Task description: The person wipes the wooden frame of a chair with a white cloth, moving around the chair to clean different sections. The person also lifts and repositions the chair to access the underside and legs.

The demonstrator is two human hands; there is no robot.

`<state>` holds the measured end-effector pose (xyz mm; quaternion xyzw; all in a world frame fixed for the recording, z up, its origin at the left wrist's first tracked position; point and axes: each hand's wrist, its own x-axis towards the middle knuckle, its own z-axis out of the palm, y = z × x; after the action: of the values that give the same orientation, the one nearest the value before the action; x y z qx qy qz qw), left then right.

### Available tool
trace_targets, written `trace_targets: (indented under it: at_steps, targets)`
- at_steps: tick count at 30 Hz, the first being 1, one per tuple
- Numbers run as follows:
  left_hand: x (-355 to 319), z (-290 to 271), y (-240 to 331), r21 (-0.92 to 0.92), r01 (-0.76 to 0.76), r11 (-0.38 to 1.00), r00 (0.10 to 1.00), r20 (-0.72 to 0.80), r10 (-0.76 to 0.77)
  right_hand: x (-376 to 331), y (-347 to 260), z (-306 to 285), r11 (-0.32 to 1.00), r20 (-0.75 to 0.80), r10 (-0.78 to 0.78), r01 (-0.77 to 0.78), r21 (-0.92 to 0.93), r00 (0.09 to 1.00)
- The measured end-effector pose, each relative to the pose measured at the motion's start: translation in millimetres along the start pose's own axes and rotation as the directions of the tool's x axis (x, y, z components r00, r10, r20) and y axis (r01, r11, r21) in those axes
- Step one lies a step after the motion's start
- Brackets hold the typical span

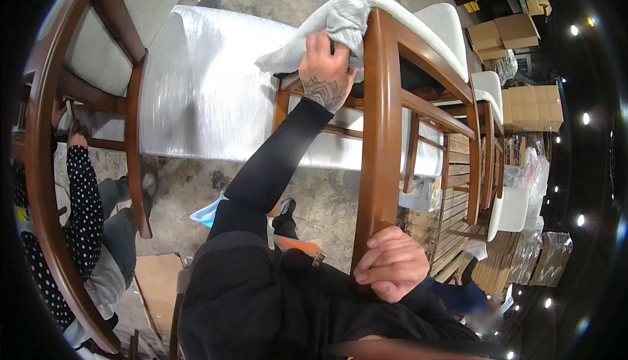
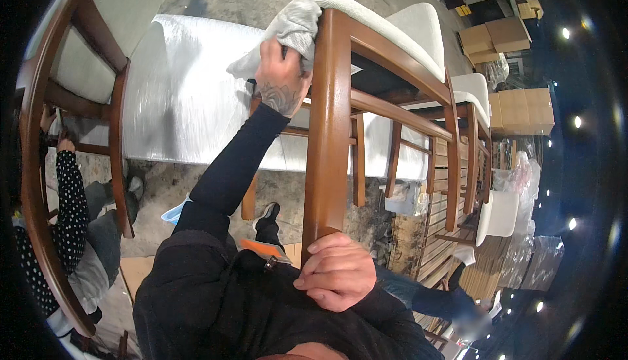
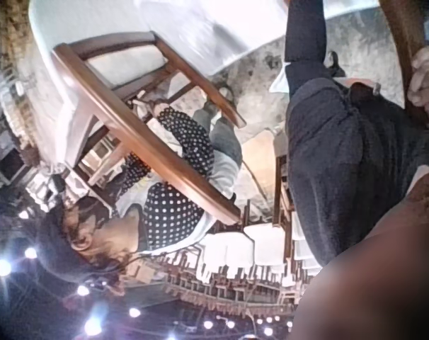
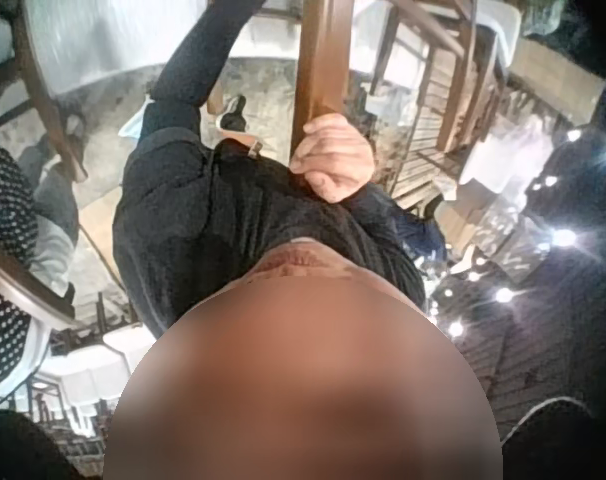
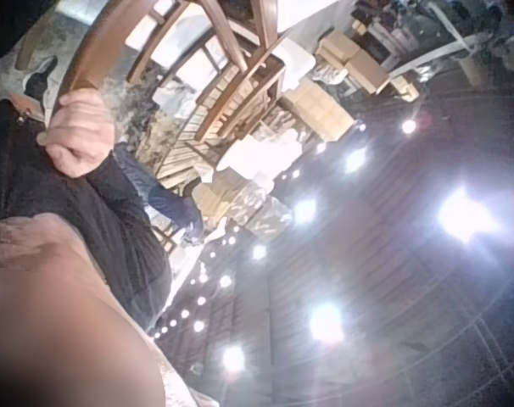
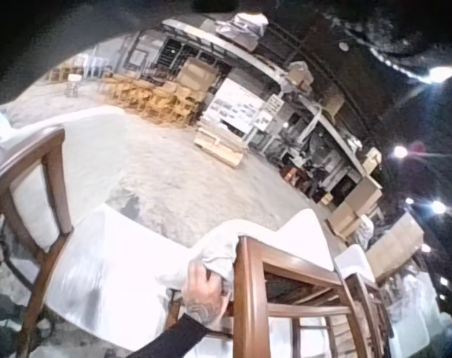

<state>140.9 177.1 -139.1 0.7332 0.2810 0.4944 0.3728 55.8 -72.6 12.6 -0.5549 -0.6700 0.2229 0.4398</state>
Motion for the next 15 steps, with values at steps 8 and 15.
trace_targets:
  at_steps: [8, 15]
  targets:
    - [29, 66, -43, 0.257, -0.319, 0.912, 0.808, -0.430, 0.403, 6, 5, -5, 1.000, 0.018, 0.012, -0.012, 0.023, 1.000]
    - [-23, 95, -115, 0.166, -0.073, 0.983, 0.994, -0.067, 0.085, 9, 4, -6, 1.000, 0.023, 0.003, -0.004, 0.012, 1.000]
